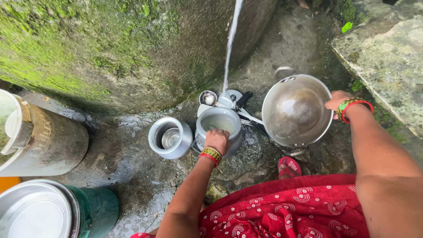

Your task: The person washes dishes by hand under a stream of water, rinsing several pots, lids, a pressure cooker, and utensils one by one and stacking them together.

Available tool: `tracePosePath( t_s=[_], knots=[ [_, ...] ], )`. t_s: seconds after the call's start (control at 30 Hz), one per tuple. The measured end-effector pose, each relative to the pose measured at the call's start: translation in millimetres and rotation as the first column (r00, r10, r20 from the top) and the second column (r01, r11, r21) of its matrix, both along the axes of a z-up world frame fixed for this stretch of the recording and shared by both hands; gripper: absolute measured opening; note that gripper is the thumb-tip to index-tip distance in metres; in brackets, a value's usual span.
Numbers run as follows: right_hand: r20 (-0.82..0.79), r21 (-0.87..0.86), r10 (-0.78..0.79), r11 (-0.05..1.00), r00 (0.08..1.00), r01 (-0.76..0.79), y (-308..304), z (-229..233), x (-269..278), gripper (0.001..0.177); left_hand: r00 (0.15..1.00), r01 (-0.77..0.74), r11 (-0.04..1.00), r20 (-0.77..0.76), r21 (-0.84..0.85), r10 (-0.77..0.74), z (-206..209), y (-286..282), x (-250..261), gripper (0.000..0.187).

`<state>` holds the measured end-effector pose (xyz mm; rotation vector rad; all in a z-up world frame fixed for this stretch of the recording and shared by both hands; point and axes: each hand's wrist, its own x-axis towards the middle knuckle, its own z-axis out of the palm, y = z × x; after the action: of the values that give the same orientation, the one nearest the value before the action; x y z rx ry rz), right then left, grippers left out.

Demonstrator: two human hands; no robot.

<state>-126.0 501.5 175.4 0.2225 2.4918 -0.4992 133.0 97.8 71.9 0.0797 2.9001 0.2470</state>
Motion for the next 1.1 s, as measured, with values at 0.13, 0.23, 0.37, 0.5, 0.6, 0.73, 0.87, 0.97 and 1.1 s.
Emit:
tracePosePath(
  t_s=[0.13, 0.23, 0.37, 0.5, 0.6, 0.73, 0.87, 0.97, 1.1],
  knots=[
    [-0.150, -0.100, -0.176, 0.982, 0.973, 0.162, 17.3, -15.6, 2.8, 0.039, 0.998, 0.044, 0.999, -0.043, -0.017, -0.044, -21.7, -0.7, 10.5, 0.042],
    [-0.108, -0.319, -0.344, 0.901, 0.933, 0.295, 24.1, -44.3, 2.5, 0.039, 0.993, 0.082, 0.997, -0.088, -0.010, -0.082, -29.9, -11.7, 6.9, 0.038],
    [-0.011, -0.505, -0.453, 0.772, 0.892, 0.386, 19.5, -71.9, -7.7, 0.038, 0.986, 0.156, 0.984, 0.072, -0.091, -0.150, -40.1, -27.4, 0.6, 0.019],
    [0.080, -0.615, -0.517, 0.647, 0.852, 0.451, -9.3, -77.6, -17.2, 0.041, 0.937, 0.272, 0.941, 0.278, -0.201, -0.212, -63.7, -31.8, 4.3, 0.024],
    [0.147, -0.658, -0.539, 0.573, 0.829, 0.489, -33.8, -75.6, -12.1, 0.040, 0.948, 0.232, 0.956, 0.261, -0.180, -0.181, -79.1, -36.6, 2.8, 0.022],
    [0.317, -0.683, -0.566, 0.421, 0.761, 0.597, -76.1, -85.8, 1.9, 0.038, 0.960, 0.076, 0.992, 0.261, 0.101, -0.100, -14.4, -52.8, -46.0, 0.032],
    [0.472, -0.639, -0.513, 0.360, 0.717, 0.680, -105.2, -130.0, 10.7, 0.035, 0.824, 0.257, 0.954, -0.551, 0.155, -0.132, 114.7, -40.4, -56.7, 0.043],
    [0.532, -0.654, -0.376, 0.388, 0.759, 0.650, -121.5, -164.1, 20.1, 0.038, 0.607, 0.336, 0.942, -0.760, -0.018, -0.231, 149.8, 29.6, -57.1, 0.064],
    [0.598, -0.638, -0.333, 0.353, 0.729, 0.685, -139.7, -176.7, 36.6, 0.040, 0.895, 0.124, 0.991, -0.438, 0.055, -0.087, 104.6, 60.2, -67.5, 0.023]
  ],
)
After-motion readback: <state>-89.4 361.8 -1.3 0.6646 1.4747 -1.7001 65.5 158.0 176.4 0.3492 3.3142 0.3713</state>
